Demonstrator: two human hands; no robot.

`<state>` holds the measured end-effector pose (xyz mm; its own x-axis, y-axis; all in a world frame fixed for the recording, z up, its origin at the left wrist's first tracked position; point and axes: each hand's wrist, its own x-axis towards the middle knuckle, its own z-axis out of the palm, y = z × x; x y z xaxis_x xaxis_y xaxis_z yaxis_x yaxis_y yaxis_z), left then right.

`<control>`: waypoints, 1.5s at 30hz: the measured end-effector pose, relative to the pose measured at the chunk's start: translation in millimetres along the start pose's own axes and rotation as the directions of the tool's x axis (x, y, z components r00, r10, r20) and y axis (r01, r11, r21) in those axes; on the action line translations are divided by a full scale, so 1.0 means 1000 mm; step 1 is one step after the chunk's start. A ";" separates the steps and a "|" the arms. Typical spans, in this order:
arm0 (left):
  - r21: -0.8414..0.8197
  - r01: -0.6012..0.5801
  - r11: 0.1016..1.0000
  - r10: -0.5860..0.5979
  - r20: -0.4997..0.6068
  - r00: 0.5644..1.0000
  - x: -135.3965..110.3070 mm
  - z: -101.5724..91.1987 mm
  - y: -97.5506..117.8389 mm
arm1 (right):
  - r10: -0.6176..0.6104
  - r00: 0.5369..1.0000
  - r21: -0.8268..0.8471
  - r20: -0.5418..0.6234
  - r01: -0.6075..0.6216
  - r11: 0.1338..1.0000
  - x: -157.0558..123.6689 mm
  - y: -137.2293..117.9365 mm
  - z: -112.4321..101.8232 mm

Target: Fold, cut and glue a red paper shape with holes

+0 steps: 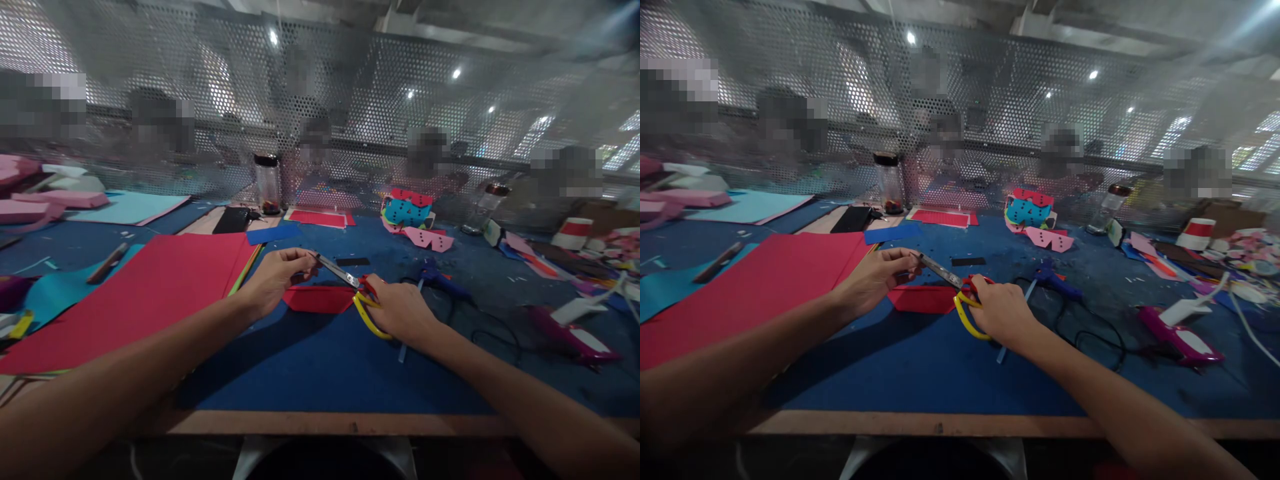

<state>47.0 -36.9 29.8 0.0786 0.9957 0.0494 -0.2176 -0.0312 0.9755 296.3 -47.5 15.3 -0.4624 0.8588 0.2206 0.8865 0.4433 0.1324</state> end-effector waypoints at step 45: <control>-0.017 0.031 0.999 -0.031 0.025 0.999 0.001 -0.004 -0.002 | 0.048 0.992 0.025 0.120 -0.051 0.998 0.005 0.004 -0.010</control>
<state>43.6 -35.4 27.1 0.1094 0.9937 0.0246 -0.2319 0.0014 0.9727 297.3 -44.3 26.3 -0.4140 0.9037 0.1092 0.9093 0.4049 0.0964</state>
